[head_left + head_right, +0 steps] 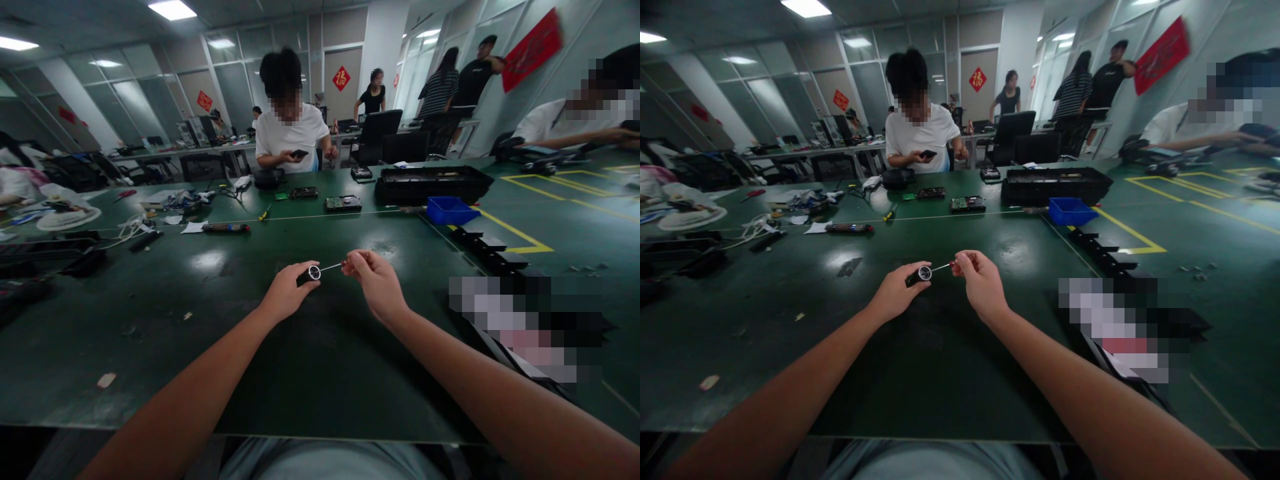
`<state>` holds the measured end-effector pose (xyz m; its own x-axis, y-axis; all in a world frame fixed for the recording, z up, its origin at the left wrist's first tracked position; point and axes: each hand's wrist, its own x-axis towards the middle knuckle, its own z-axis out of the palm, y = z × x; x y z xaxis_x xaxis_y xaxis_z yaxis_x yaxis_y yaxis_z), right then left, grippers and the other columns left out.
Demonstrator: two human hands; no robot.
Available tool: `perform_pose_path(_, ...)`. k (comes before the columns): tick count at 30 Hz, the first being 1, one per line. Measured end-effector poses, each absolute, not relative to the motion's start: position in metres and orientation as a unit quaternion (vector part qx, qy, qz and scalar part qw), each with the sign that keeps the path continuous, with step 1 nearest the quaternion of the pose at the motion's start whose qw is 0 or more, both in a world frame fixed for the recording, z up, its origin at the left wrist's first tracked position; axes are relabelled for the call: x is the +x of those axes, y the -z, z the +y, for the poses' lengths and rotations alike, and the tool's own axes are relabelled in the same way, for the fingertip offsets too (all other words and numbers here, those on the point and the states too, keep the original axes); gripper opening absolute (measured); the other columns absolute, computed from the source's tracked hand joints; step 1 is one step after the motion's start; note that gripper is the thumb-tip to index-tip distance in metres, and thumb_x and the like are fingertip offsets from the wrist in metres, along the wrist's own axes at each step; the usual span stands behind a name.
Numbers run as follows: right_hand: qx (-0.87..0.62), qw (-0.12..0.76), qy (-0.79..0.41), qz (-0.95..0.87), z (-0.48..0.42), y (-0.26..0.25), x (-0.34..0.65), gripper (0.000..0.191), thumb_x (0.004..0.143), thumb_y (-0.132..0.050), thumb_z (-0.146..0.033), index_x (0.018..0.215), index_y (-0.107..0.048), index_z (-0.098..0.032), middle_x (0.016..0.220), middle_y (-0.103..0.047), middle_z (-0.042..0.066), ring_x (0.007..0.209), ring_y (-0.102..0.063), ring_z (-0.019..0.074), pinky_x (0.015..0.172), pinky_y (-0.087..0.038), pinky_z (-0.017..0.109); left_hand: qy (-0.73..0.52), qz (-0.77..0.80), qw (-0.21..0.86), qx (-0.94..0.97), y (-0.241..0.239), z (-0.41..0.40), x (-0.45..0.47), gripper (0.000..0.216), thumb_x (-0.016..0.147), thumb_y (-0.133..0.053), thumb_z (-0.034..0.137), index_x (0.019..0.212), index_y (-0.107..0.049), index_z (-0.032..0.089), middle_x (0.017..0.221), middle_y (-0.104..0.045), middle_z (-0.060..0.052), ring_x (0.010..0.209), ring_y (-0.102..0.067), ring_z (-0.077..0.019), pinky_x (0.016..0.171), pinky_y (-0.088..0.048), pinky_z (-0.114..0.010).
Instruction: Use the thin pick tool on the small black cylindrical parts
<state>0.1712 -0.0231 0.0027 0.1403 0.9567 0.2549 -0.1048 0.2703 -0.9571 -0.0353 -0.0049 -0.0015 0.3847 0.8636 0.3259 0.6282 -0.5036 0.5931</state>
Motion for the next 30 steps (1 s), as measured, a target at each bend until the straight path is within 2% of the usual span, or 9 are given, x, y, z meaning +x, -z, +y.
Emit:
perform_pose_path(5, -0.423, 0.637, -0.508, -0.397, -0.016, -0.001, 0.172, 0.034, 0.080, -0.068, -0.053, 0.082, -0.063, -0.020, 0.071, -0.062, 0.000, 0.064, -0.059, 0.0142, 0.067, -0.052, 0.032, -0.282, 0.399, 0.139, 0.861, -0.002, 0.001, -0.039, 0.041, 0.090, -0.067, 0.024, 0.130, -0.061, 0.027, 0.120, -0.067, -0.004, 0.113, -0.058, -0.0229, 0.102, -0.040, -0.042)
perform_pose_path(9, -0.497, 0.624, -0.429, -0.423, -0.015, -0.002, 0.178, 0.030, 0.085, -0.062, -0.050, 0.078, -0.060, -0.021, 0.069, -0.061, 0.000, 0.060, -0.058, 0.0143, 0.058, -0.047, 0.030, -0.232, 0.411, 0.094, 0.876, -0.003, 0.005, -0.042, 0.039, 0.091, -0.066, 0.026, 0.130, -0.061, 0.027, 0.118, -0.068, -0.005, 0.111, -0.058, -0.0245, 0.102, -0.038, -0.046)
perform_pose_path(18, -0.480, 0.604, -0.368, -0.518, -0.020, -0.001, 0.176, 0.028, 0.092, -0.052, -0.047, 0.089, -0.060, -0.020, 0.076, -0.064, 0.002, 0.067, -0.061, 0.0165, 0.065, -0.049, 0.033, -0.224, 0.425, 0.120, 0.869, 0.002, 0.004, -0.039, 0.043, 0.091, -0.066, 0.029, 0.133, -0.059, 0.027, 0.115, -0.069, -0.005, 0.109, -0.058, -0.0245, 0.101, -0.038, -0.045)
perform_pose_path(24, -0.494, 0.564, -0.306, -0.587, -0.029, -0.008, 0.173, 0.025, 0.095, -0.050, -0.043, 0.091, -0.060, -0.020, 0.075, -0.067, 0.003, 0.068, -0.063, 0.0178, 0.068, -0.050, 0.034, -0.237, 0.416, 0.109, 0.871, 0.000, 0.000, -0.037, 0.042, 0.090, -0.067, 0.028, 0.132, -0.060, 0.026, 0.118, -0.069, -0.005, 0.110, -0.059, -0.0245, 0.099, -0.039, -0.044)
perform_pose_path(30, -0.502, 0.563, -0.274, -0.597, -0.033, -0.009, 0.171, 0.023, 0.096, -0.048, -0.041, 0.092, -0.060, -0.021, 0.079, -0.068, 0.004, 0.071, -0.065, 0.0186, 0.069, -0.051, 0.035, -0.250, 0.415, 0.099, 0.869, 0.001, -0.001, -0.036, 0.041, 0.090, -0.067, 0.027, 0.131, -0.060, 0.026, 0.117, -0.069, -0.005, 0.108, -0.059, -0.0243, 0.098, -0.040, -0.044)
